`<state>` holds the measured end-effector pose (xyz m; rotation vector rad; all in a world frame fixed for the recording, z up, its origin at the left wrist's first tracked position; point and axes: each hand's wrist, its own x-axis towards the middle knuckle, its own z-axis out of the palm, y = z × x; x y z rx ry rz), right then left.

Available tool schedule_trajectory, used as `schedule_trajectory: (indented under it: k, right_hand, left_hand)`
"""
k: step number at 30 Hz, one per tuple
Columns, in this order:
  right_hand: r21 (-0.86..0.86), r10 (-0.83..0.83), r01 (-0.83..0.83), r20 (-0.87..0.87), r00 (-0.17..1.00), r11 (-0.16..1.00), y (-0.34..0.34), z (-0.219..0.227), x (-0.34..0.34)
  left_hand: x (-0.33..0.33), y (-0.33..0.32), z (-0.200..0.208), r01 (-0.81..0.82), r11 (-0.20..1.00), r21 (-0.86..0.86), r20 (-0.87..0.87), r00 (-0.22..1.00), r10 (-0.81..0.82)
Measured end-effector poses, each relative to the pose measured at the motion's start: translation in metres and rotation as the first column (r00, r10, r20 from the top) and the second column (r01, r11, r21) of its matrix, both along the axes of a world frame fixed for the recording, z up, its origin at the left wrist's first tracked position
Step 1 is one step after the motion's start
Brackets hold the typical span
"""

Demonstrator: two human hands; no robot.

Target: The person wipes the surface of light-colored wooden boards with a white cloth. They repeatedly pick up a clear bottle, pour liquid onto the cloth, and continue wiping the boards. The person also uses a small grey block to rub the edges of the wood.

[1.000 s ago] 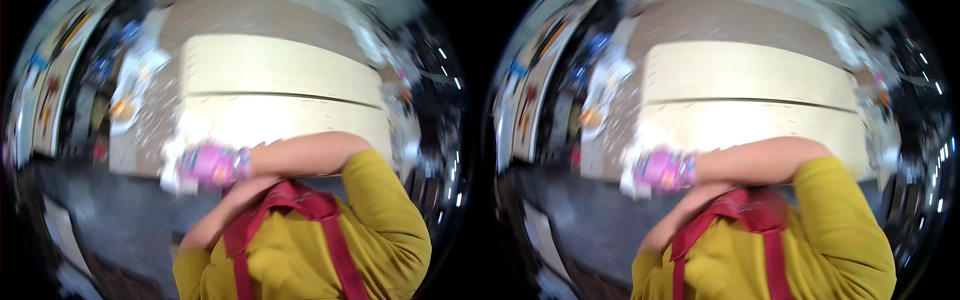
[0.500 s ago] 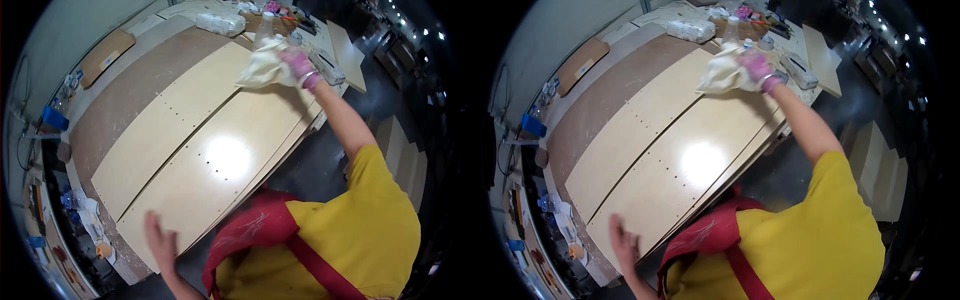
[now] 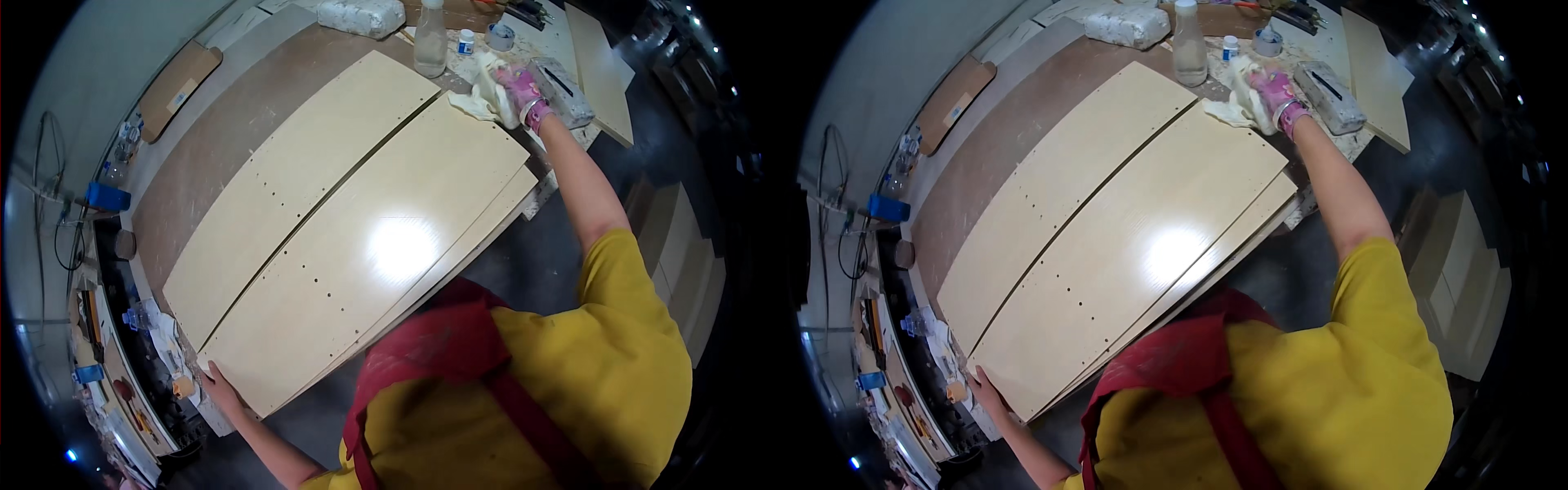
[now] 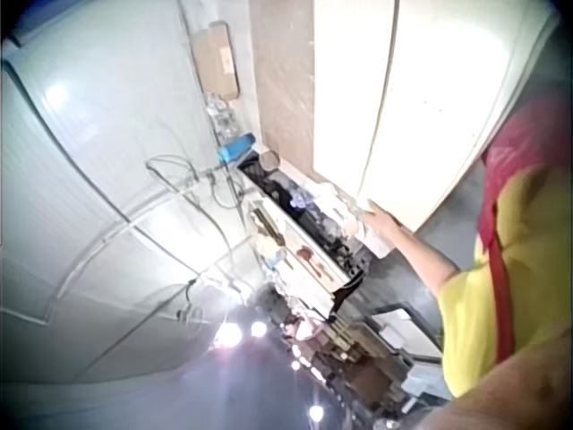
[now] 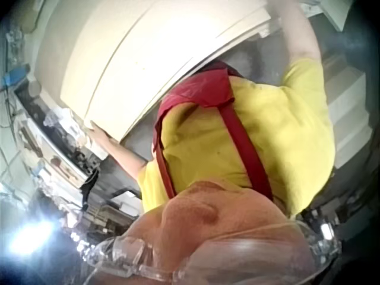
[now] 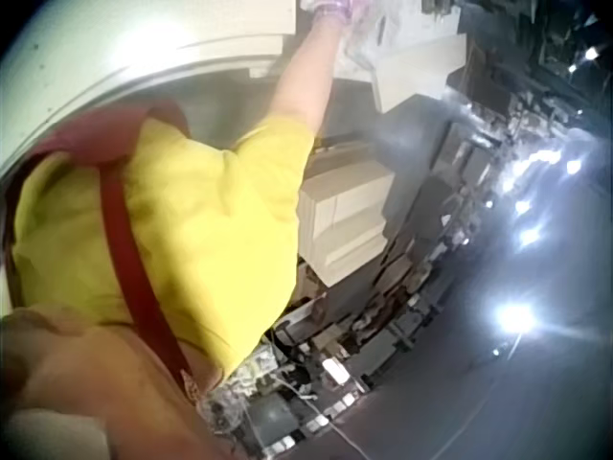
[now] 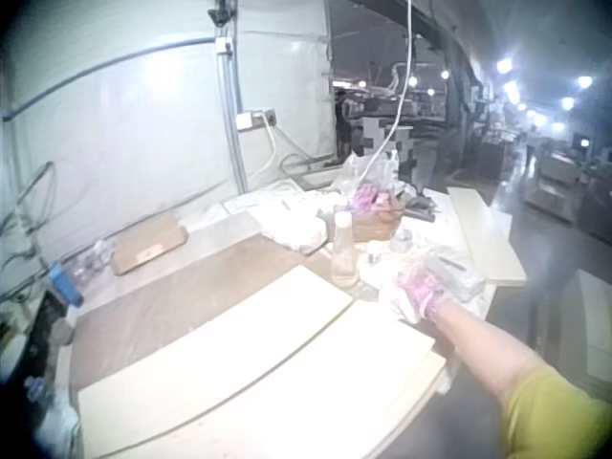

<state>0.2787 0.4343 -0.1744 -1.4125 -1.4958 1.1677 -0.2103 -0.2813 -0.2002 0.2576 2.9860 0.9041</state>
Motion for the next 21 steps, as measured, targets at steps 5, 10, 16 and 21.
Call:
schedule_trajectory:
  k: [5, 10, 16, 21]
  right_hand:
    - [0.026, 0.188, -0.189, 0.056, 0.981, 0.982, -0.007, -0.045, -0.026]
    - [-0.205, 0.157, -0.276, -0.458, 0.875, 0.939, 0.004, -0.059, -0.023]
    - [-0.207, 0.104, -0.337, -0.695, 0.711, 0.918, -0.023, -0.024, -0.006]
    - [-0.053, 0.026, -0.093, -0.723, 0.690, 0.994, -0.054, 0.037, 0.011]
  left_hand:
    - [-0.015, 0.002, -0.010, -0.084, 0.989, 0.122, 0.018, 0.996, 0.083]
    - [-0.038, -0.016, -0.017, -0.200, 0.875, 0.440, 0.224, 0.969, 0.108]
    - [-0.026, -0.012, 0.026, -0.327, 0.588, 0.740, 0.401, 0.916, 0.006]
    - [-0.030, -0.002, 0.086, -0.329, 0.350, 0.877, 0.298, 0.944, 0.139]
